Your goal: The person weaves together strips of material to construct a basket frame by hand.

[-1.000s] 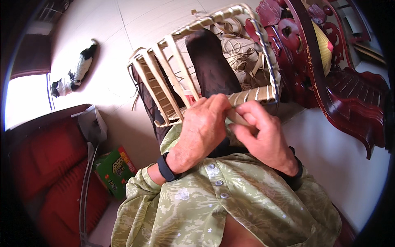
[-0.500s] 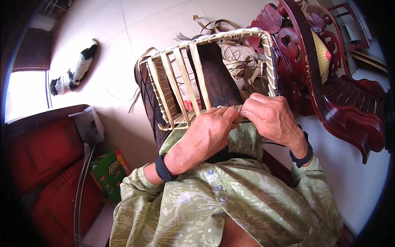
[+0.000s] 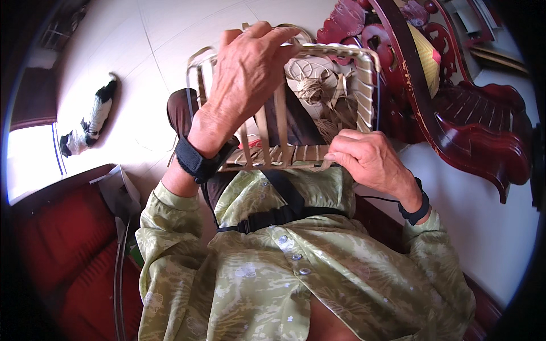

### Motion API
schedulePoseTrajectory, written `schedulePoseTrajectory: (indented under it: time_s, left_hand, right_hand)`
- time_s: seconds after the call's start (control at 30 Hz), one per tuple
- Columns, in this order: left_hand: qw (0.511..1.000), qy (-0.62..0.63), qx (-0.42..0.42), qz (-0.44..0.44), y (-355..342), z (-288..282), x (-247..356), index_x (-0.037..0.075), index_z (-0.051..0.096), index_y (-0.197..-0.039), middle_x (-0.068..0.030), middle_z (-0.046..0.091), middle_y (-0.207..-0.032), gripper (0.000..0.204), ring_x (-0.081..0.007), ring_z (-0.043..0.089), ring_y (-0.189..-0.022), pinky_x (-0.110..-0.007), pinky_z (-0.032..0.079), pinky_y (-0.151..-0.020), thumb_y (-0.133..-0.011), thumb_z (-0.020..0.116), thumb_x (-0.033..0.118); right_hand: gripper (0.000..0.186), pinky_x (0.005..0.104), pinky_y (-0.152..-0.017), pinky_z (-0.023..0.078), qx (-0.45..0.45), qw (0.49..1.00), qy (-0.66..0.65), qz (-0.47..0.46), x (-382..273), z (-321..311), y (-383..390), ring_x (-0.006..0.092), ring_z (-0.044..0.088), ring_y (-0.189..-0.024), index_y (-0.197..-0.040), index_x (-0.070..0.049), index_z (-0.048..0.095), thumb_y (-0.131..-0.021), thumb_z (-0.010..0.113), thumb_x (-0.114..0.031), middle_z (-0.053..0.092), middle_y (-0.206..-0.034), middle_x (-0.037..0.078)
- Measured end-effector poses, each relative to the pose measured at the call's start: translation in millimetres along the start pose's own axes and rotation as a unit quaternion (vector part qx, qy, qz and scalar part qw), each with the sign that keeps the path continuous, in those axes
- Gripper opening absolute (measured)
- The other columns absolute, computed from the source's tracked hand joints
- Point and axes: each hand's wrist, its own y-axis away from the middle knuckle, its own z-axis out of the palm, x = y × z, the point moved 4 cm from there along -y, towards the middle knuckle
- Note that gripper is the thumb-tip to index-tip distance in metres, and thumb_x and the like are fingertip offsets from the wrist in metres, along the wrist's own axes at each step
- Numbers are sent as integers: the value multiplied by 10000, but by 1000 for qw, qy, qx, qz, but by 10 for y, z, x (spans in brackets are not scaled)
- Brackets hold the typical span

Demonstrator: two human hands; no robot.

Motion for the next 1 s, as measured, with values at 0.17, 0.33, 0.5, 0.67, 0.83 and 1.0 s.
schedulePoseTrajectory:
  time_s: [0.17, 0.33, 0.5, 0.67, 0.83, 1.0]
  left_hand:
    - [986, 135, 3, -96, 215, 21, -63, 12, 695, -1057, -146, 666, -898, 161, -312, 658, -799, -385, 508, -730, -938, 608, 78]
    - [966, 193, -17, -170, 341, -133, 52, -2, 691, -1051, -172, 693, -893, 171, -317, 685, -791, -377, 534, -717, -926, 582, 39]
    - [969, 183, 19, -167, 440, -216, 206, 31, 699, -1036, -166, 699, -860, 159, -327, 692, -773, -379, 539, -694, -907, 608, 49]
    - [973, 158, 29, -166, 482, -243, 401, 18, 610, -961, -198, 666, -798, 73, -388, 664, -737, -434, 527, -649, -895, 611, 49]
    - [964, 215, 87, -131, 573, -221, 411, 18, 521, -1014, -183, 658, -789, 159, -387, 658, -753, -444, 511, -634, -877, 596, -15]
    - [962, 215, 66, -153, 631, -208, 382, 17, 487, -1191, -136, 717, -852, 371, -335, 687, -769, -402, 534, -676, -851, 623, -46]
  right_hand:
    - [205, 376, -528, 470, -2, 998, 45, -40, -170, -260, -155, 293, 613, -617, -798, -35, 595, -853, 747, -161, 555, -734, 102]
    - [232, 411, -596, 479, -37, 978, 125, -162, -386, -520, -454, 309, 616, -669, -782, -47, 585, -838, 724, -224, 550, -737, 96]
    - [146, 351, -555, 475, 17, 929, 208, -306, -618, -705, -832, 211, 617, -638, -833, -30, 662, -834, 737, -155, 604, -748, 61]
    - [161, 353, -560, 507, 6, 909, 167, -381, -674, -676, -1181, 254, 637, -664, -850, -15, 590, -808, 721, -99, 583, -726, 92]
    - [163, 387, -579, 497, 3, 908, 203, -366, -704, -674, -1332, 292, 637, -667, -843, -14, 561, -830, 700, -98, 570, -712, 109]
    - [103, 393, -572, 487, -14, 937, 132, -324, -515, -610, -1391, 307, 629, -656, -880, 1, 562, -874, 631, -76, 559, -728, 127]
